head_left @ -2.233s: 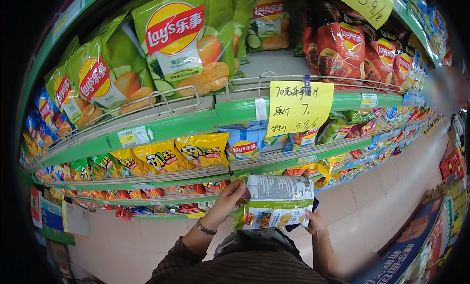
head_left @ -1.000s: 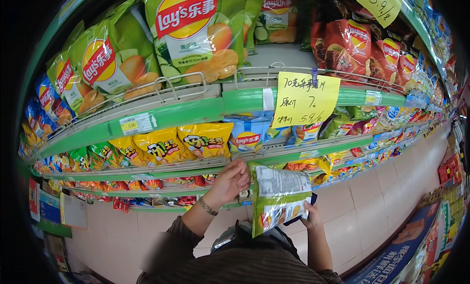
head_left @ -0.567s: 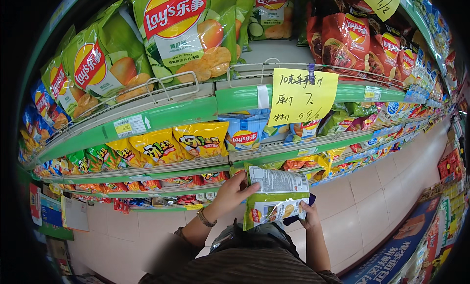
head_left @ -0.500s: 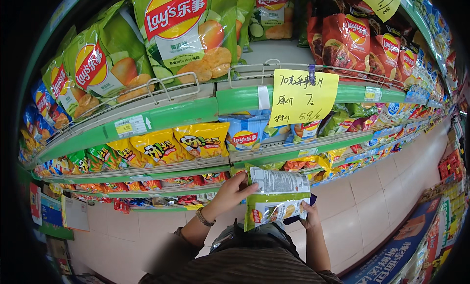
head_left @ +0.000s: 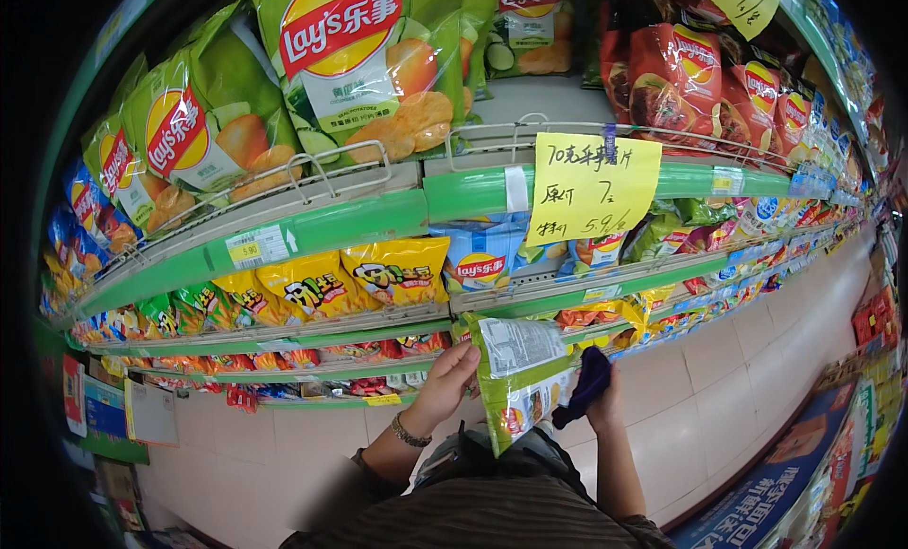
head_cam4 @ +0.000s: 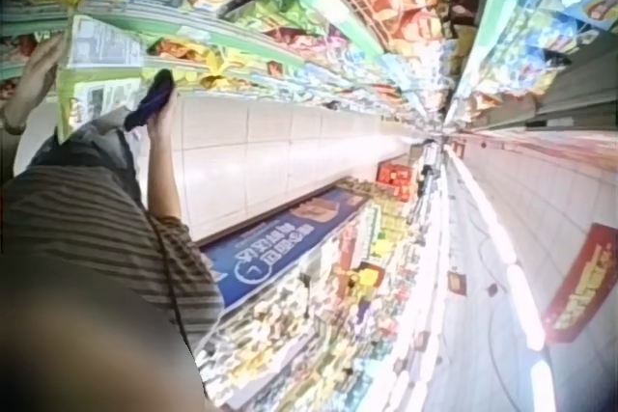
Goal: The person wipes the front of snack bags on a supermarket shelf using a purple cloth. They repeatedly pick up individual bags, wipe the packaging, and place them back on the shelf.
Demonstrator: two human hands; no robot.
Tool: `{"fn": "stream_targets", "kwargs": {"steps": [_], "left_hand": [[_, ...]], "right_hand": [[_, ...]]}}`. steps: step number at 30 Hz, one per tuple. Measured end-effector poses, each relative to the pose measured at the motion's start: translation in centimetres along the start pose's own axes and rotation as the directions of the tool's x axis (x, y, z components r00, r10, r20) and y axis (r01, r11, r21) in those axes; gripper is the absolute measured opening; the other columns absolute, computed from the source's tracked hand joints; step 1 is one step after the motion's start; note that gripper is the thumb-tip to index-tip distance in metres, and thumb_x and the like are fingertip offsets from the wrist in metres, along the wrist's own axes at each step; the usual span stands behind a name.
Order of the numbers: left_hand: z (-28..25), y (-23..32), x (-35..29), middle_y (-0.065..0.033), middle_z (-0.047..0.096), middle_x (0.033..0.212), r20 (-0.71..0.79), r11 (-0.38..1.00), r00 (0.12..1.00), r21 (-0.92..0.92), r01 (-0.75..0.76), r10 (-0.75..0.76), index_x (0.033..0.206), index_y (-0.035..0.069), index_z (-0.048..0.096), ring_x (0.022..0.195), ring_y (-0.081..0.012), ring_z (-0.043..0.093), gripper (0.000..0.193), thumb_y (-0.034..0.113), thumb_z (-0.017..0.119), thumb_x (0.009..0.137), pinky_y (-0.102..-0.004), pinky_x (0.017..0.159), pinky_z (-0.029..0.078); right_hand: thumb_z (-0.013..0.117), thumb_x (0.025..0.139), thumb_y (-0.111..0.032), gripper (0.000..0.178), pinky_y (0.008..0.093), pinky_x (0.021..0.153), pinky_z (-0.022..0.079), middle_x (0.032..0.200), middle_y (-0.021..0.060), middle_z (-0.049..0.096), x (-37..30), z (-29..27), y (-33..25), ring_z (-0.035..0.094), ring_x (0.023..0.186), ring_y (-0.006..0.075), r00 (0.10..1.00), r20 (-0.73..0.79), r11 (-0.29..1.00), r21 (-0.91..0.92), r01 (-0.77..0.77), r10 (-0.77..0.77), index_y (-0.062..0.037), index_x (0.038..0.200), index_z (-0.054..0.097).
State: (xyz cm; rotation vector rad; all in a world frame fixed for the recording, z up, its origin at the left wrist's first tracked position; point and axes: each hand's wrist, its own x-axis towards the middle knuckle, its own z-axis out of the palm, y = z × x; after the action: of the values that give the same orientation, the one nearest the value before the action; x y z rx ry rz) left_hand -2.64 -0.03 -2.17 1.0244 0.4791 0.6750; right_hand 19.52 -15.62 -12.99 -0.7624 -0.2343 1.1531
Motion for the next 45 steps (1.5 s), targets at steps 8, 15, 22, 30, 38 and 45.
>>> {"fn": "stream_targets", "kwargs": {"steps": [8,15,22,30,38,45], "left_hand": [[0.1,-0.3,0.7,-0.0006,0.042,0.062,0.233,0.928,0.971,0.349,-0.129,0.047,0.074,0.003,0.040,0.053,-0.0082,0.042,0.025,0.020,0.036,0.091,-0.0219,0.049,0.036],[2.0,-0.4,0.5,0.0000,0.048,0.072,0.015,0.948,0.978,0.246,-0.203,0.206,0.085,0.002,0.048,0.067,-0.0064,0.046,0.019,0.018,0.039,0.090,-0.0222,0.060,0.039],[2.4,1.5,0.7,-0.0054,0.056,0.091,-0.202,0.954,0.970,-0.238,-0.182,0.134,0.096,0.000,0.049,0.082,-0.0115,0.053,0.021,0.016,0.040,0.088,-0.0239,0.075,0.042],[2.1,-0.3,1.5,-0.0079,0.057,0.093,-0.115,0.979,0.990,-0.179,-0.099,0.079,0.097,-0.002,0.050,0.083,-0.0141,0.055,0.025,0.018,0.041,0.084,-0.0267,0.077,0.042],[1.4,1.0,0.8,-0.0095,0.057,0.096,-0.118,0.872,0.981,-0.484,0.075,-0.151,0.104,0.003,0.050,0.086,-0.0196,0.056,0.036,0.029,0.041,0.080,-0.0310,0.077,0.044],[-5.3,-1.8,1.3,-0.0126,0.056,0.102,-0.208,0.879,0.975,-0.448,-0.166,0.078,0.103,0.004,0.052,0.090,-0.0225,0.055,0.039,0.034,0.041,0.081,-0.0345,0.078,0.045]], "right_hand": [[0.051,0.082,-0.016,0.034,0.0276,0.064,0.043,0.103,0.0089,0.049,-2.1,14.1,-4.1,0.052,0.079,0.0166,0.814,0.178,0.448,-0.760,0.471,-0.553,-0.0025,0.113,0.045],[0.059,0.071,-0.012,0.030,0.0329,0.073,0.040,0.118,0.0107,0.044,-1.0,18.0,-3.0,0.043,0.083,0.0275,0.652,0.723,-0.193,-0.690,0.698,-0.229,0.0010,0.098,0.055],[0.056,0.074,-0.015,0.039,0.0305,0.071,0.040,0.118,0.0076,0.046,-3.8,15.1,-2.2,0.046,0.075,0.0226,0.529,0.843,0.110,-0.538,0.836,0.098,-0.0024,0.110,0.050],[0.056,0.073,-0.017,0.044,0.0378,0.087,0.030,0.128,0.0150,0.034,-3.3,16.9,-4.0,0.040,0.101,0.0287,0.574,0.660,-0.081,-0.688,0.721,-0.484,0.0026,0.111,0.047],[0.049,0.080,-0.026,0.036,0.0428,0.097,0.023,0.122,0.0189,0.040,-0.1,14.4,-2.1,0.036,0.113,0.0335,0.805,0.269,0.078,-0.929,0.362,-0.528,-0.0041,0.109,0.053],[0.048,0.085,-0.021,0.033,0.0288,0.064,0.043,0.087,0.0085,0.057,0.8,3.0,-1.0,0.055,0.075,0.0179,0.957,-0.228,0.685,-0.727,-0.042,-0.182,-0.0004,0.110,0.046]]}}
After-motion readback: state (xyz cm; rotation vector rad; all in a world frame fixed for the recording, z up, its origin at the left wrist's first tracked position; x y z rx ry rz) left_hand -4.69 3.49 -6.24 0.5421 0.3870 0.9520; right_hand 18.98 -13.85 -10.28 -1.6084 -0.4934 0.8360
